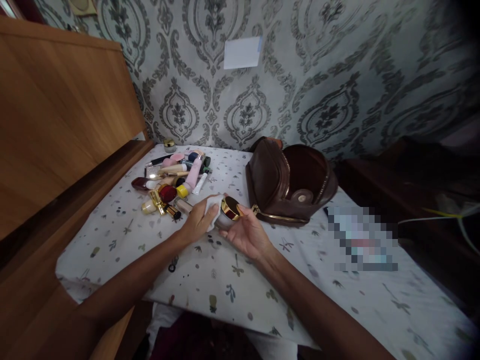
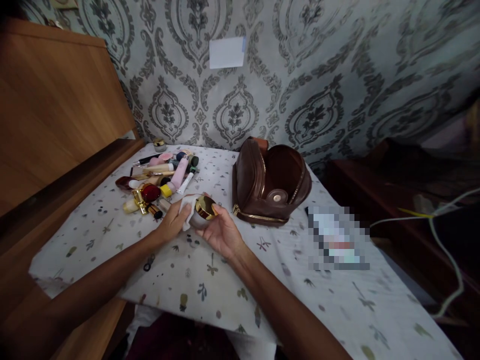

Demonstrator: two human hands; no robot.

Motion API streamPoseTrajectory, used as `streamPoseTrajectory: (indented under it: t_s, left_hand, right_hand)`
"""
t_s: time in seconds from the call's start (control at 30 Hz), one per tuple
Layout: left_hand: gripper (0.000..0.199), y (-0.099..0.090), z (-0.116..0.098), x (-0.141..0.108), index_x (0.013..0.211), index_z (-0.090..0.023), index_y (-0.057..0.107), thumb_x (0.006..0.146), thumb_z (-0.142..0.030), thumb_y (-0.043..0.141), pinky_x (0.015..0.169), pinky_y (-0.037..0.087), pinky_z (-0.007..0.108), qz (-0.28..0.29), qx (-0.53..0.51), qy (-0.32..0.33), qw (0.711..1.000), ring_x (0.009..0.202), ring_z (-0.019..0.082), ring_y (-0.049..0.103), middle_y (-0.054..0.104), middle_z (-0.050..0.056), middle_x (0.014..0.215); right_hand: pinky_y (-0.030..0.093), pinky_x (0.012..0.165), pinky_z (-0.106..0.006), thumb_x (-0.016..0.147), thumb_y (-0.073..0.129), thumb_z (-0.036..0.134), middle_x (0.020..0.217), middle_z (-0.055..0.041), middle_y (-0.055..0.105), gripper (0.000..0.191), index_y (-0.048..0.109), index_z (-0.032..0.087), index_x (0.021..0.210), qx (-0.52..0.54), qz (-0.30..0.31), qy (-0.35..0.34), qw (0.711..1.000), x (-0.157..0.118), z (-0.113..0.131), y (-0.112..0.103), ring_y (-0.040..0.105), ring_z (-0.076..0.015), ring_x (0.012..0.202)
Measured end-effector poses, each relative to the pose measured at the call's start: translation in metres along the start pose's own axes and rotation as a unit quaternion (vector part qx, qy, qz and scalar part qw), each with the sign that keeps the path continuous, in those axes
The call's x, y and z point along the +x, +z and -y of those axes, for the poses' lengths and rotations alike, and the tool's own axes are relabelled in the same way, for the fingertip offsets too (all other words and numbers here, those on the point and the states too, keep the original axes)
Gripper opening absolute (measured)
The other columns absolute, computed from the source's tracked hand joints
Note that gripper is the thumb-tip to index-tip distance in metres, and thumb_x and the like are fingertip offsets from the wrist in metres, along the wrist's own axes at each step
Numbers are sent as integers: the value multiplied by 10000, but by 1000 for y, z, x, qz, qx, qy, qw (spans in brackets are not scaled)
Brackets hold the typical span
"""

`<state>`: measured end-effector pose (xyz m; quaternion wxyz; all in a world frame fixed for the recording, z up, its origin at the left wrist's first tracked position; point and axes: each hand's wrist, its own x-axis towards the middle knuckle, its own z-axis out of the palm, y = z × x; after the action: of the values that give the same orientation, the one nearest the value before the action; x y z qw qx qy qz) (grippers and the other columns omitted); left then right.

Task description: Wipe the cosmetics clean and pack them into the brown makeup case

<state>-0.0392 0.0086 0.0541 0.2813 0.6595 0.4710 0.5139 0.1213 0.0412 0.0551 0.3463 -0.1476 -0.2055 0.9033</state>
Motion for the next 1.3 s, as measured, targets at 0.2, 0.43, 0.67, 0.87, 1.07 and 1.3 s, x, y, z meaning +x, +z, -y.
streamPoseTrajectory:
  t_s: [0.2,0.43,0.67,0.87,1.07,1.3]
  left_hand:
    - [556,-4,-3,2,913,-147,678,889,-668,487,782,508,293,4,-90,-85,992,868,214,627,704,54,873]
    - [409,6,-6,-2,1058,-151,599,931,-529,507,817,493,320,-41,39,5,998,861,202,608,655,70,947]
    - [475,17,-3,-7,1196,-150,572,949,-539,456,986,449,446,21,233,79,969,1098,286,575,640,147,1129]
    - [514,9,-17,-1,939,-165,648,1008,-525,286,826,484,335,51,116,-15,992,850,211,622,679,78,890]
    - [594,4,-15,0,868,-160,656,989,-594,268,840,482,326,62,81,-50,994,858,216,624,678,68,849]
    - [826,-2,2,-1,1262,-159,560,626,-632,792,959,473,427,132,72,12,989,1095,323,611,639,143,1224]
  right_hand:
    - [576,554,-269,829,671,311,875,-5,741,174,634,207,963,-27,4,39,999,-1,-3,0,687,-168,717]
    - [560,568,-257,975,512,340,845,-13,745,199,649,199,953,9,-61,8,998,6,-8,-4,675,-144,677]
    - [578,599,-264,982,490,405,811,-24,754,310,678,180,883,42,-152,-7,987,8,-9,-9,683,-150,670]
    - [578,633,-282,924,583,431,714,1,727,273,685,210,800,-17,-124,-15,992,5,-14,-5,666,-155,618]
    - [592,703,-356,902,586,508,754,-33,737,333,683,191,867,6,-71,26,997,2,-12,-6,709,-215,755]
    - [605,735,-385,915,600,433,794,-19,756,264,682,185,878,69,-116,30,990,3,-9,-14,709,-207,734]
